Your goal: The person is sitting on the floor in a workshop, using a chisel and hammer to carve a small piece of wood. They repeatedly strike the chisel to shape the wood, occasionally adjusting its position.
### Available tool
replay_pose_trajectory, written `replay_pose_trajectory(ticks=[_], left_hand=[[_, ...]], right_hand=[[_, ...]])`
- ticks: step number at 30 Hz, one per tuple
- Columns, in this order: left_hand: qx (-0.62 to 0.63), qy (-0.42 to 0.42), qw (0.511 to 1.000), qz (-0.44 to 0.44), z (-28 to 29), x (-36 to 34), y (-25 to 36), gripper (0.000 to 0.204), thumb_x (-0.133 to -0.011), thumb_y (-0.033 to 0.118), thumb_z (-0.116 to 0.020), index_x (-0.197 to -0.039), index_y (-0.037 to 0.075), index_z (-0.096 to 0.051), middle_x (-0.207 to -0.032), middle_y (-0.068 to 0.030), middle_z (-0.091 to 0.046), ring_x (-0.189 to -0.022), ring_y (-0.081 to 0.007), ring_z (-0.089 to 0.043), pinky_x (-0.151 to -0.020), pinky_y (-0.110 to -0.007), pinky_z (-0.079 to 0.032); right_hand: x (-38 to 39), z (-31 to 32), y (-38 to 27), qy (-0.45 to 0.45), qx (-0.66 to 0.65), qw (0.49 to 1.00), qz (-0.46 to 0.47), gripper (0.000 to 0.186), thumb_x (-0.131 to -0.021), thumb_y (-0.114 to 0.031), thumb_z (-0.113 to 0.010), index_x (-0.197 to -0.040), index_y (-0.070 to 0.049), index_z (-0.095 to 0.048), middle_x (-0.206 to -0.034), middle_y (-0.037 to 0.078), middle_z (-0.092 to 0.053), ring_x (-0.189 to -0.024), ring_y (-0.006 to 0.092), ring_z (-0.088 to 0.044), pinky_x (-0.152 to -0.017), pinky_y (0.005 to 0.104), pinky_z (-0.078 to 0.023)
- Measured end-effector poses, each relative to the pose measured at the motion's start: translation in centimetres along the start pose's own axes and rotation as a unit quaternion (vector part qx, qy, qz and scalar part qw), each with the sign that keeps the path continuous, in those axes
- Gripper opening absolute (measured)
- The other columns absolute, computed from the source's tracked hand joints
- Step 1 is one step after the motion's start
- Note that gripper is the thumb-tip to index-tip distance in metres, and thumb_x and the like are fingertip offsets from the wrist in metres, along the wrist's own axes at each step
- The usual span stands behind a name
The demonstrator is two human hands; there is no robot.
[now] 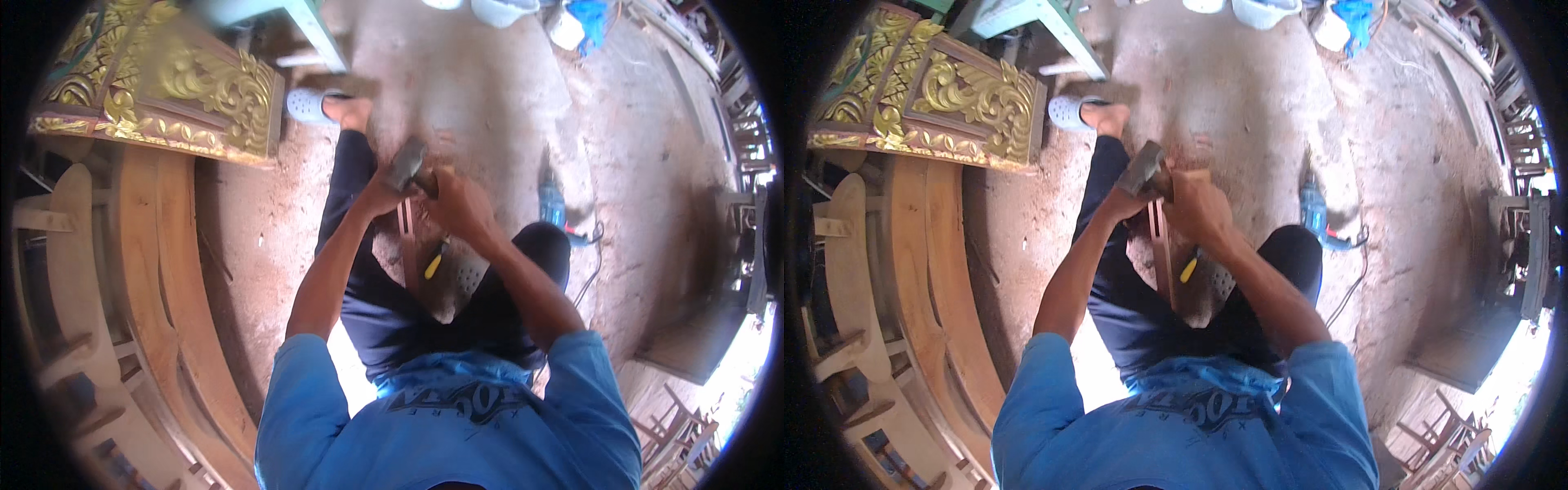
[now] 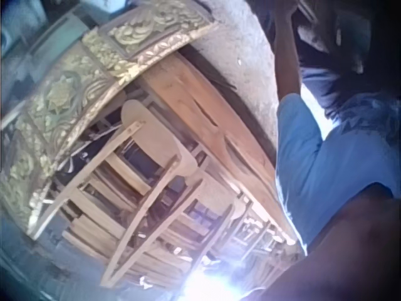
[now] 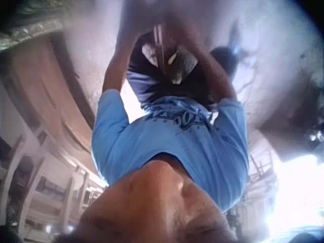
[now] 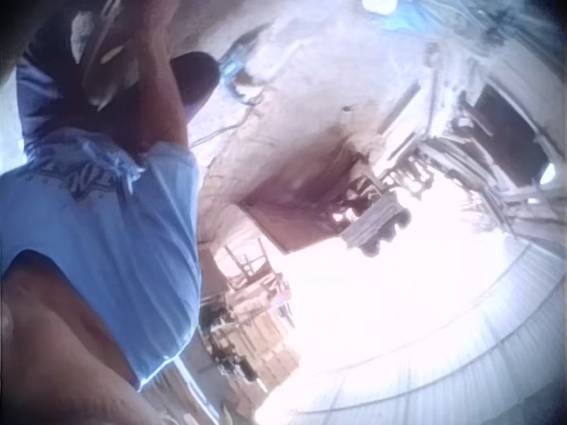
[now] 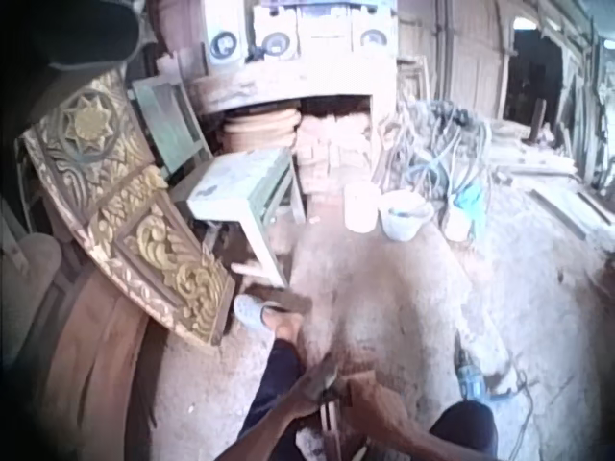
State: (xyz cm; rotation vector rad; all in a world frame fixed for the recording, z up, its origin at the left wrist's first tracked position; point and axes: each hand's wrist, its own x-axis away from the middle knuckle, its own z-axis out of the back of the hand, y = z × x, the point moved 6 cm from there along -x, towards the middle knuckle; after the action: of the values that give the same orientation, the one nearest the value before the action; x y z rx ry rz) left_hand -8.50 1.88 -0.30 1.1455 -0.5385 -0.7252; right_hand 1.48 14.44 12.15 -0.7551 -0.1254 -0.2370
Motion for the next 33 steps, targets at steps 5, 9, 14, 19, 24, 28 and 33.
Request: replay_pose_trajectory(ticks=[5, 9, 14, 19, 24, 28, 33], left_hand=[[0.153, 0.055, 0.979, 0.123, 0.7, -3.6, -1.3, 0.038, -0.081, 0.009, -0.078, -0.117, 0.001, -0.068, -0.098, -0.0077, -0.073, -0.092, -0.0136, -0.066, -0.082, -0.032, -0.053], [0.04, 0.092, 0.995, -0.023, 0.3, -2.8, 2.6, 0.015, -0.081, 0.01, -0.079, -0.086, 0.006, -0.065, -0.078, 0.0001, -0.062, -0.075, -0.0081, -0.055, -0.068, -0.031, -0.047], [0.097, 0.101, 0.986, -0.087, -0.8, 1.4, 4.3, 0.026, -0.082, 0.011, -0.08, -0.078, 0.007, -0.055, -0.073, 0.0032, -0.049, -0.07, -0.0079, -0.047, -0.07, -0.028, -0.044], [0.014, 0.062, 0.994, -0.086, -2.0, 3.4, 2.7, 0.036, -0.083, 0.011, -0.079, -0.115, 0.004, -0.064, -0.1, -0.0063, -0.062, -0.093, -0.0175, -0.058, -0.09, -0.035, -0.049], [0.059, 0.094, 0.993, -0.049, -0.9, 0.6, 0.6, 0.027, -0.085, 0.013, -0.076, -0.109, 0.003, -0.068, -0.095, -0.0088, -0.072, -0.084, -0.0173, -0.067, -0.072, -0.032, -0.052], [0.269, 0.131, 0.938, 0.173, 0.3, -3.2, -1.1, 0.009, -0.091, 0.016, -0.069, -0.093, 0.009, -0.065, -0.083, 0.0014, -0.062, -0.069, -0.008, -0.059, -0.06, -0.028, -0.049], [0.096, 0.04, 0.993, -0.054, -2.0, 0.0, 5.1, 0.02, -0.087, 0.01, -0.075, -0.083, 0.008, -0.056, -0.075, 0.0045, -0.052, -0.066, -0.0062, -0.048, -0.059, -0.026, -0.042]], right_hand=[[4.2, 3.1, -2.2, 0.069, -0.095, 0.993, -0.009, 0.034, -0.084, -0.019, -0.073, -0.114, -0.002, -0.065, -0.086, 0.025, -0.069, -0.079, 0.0392, -0.07, -0.072, 0.0456, -0.055], [6.2, 10.9, -6.0, 0.124, -0.155, 0.979, 0.043, 0.031, -0.084, -0.015, -0.076, -0.109, -0.002, -0.064, -0.079, 0.017, -0.067, -0.067, 0.0237, -0.065, -0.064, 0.0368, -0.051], [9.3, 13.3, -7.4, 0.204, -0.298, 0.927, 0.103, 0.03, -0.079, 0.002, -0.073, -0.107, -0.001, -0.063, -0.084, 0.006, -0.07, -0.075, 0.0084, -0.063, -0.065, 0.028, -0.052], [4.2, 3.0, -3.0, 0.099, -0.056, 0.993, 0.009, 0.042, -0.077, -0.015, -0.076, -0.115, -0.002, -0.062, -0.089, 0.023, -0.072, -0.086, 0.0341, -0.073, -0.076, 0.0423, -0.058], [3.5, -0.8, 0.7, 0.035, -0.007, 0.999, -0.025, 0.047, -0.08, -0.026, -0.073, -0.121, -0.005, -0.063, -0.09, 0.026, -0.071, -0.084, 0.0454, -0.069, -0.075, 0.051, -0.056], [6.2, 4.1, -2.5, 0.054, -0.116, 0.991, -0.027, 0.047, -0.082, -0.024, -0.074, -0.122, -0.003, -0.063, -0.08, 0.023, -0.07, -0.074, 0.038, -0.071, -0.073, 0.0435, -0.056], [9.9, 12.4, -6.3, 0.148, -0.26, 0.954, 0.038, 0.032, -0.087, -0.015, -0.074, -0.113, 0.002, -0.066, -0.083, 0.008, -0.069, -0.073, 0.0139, -0.064, -0.067, 0.0272, -0.051]])
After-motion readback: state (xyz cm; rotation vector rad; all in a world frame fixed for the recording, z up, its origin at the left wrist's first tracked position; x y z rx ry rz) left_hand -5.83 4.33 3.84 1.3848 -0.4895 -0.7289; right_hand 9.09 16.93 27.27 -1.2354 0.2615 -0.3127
